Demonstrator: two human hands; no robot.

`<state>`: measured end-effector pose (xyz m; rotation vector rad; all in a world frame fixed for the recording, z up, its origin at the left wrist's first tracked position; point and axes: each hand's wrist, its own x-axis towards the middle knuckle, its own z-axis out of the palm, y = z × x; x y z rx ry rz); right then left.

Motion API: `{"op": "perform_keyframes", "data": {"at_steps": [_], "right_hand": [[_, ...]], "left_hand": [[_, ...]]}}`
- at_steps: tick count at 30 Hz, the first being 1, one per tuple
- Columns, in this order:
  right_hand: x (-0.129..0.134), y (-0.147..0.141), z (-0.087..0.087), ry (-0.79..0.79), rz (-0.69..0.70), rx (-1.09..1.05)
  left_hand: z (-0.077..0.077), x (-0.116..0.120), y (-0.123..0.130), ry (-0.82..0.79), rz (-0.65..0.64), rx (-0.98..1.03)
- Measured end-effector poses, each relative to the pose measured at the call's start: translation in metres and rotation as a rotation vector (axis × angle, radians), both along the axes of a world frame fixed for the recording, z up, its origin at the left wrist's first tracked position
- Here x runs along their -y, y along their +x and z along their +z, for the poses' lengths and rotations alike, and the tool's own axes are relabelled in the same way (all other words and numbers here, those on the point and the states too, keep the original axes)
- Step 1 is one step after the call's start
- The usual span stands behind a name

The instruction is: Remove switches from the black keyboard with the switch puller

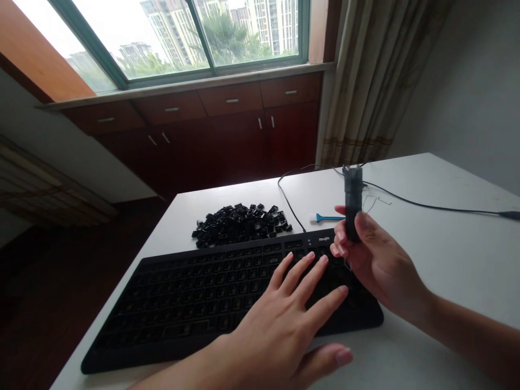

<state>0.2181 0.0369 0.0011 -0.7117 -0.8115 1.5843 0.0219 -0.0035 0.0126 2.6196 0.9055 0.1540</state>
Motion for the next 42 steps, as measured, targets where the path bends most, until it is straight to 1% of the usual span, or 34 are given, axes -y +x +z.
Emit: {"op": "perform_keyframes", "data": {"at_steps": [7, 11, 15, 17, 20, 25, 27, 30, 33, 38, 40, 42], "right_hand": [[0.002, 0.0, -0.003, -0.037, 0.031, 0.051], [0.001, 0.001, -0.003, -0.06, 0.001, 0.065], [0.001, 0.002, -0.002, -0.077, -0.02, 0.092], [0.001, 0.001, -0.001, -0.088, -0.026, 0.103], [0.001, 0.001, -0.001, -0.096, -0.026, 0.103], [0.0, 0.001, -0.002, -0.09, -0.031, 0.123], [0.0, 0.002, -0.002, -0.087, -0.03, 0.136], [0.0, 0.003, -0.003, -0.087, -0.023, 0.148], [0.0, 0.004, -0.005, -0.08, -0.011, 0.15], [0.001, 0.003, -0.005, -0.073, -0.007, 0.148], [0.001, 0.003, -0.005, -0.075, -0.004, 0.144], [0.001, 0.003, -0.005, -0.075, -0.008, 0.141]], "left_hand": [[0.004, 0.0, -0.003, -0.014, 0.001, 0.058], [0.004, 0.002, -0.006, 0.01, 0.016, 0.115], [0.004, 0.004, -0.008, -0.02, 0.07, 0.131], [0.005, 0.003, -0.01, -0.029, 0.118, 0.129], [0.008, -0.003, -0.014, 0.029, 0.238, 0.119], [0.009, -0.026, -0.028, 0.264, 0.505, 0.031], [0.007, -0.037, -0.036, 0.353, 0.578, -0.013], [0.002, -0.048, -0.045, 0.415, 0.643, -0.072], [-0.002, -0.053, -0.051, 0.425, 0.663, -0.117], [-0.008, -0.056, -0.057, 0.399, 0.659, -0.163], [-0.007, -0.054, -0.057, 0.39, 0.65, -0.153], [-0.001, -0.05, -0.053, 0.38, 0.597, -0.112]]}}
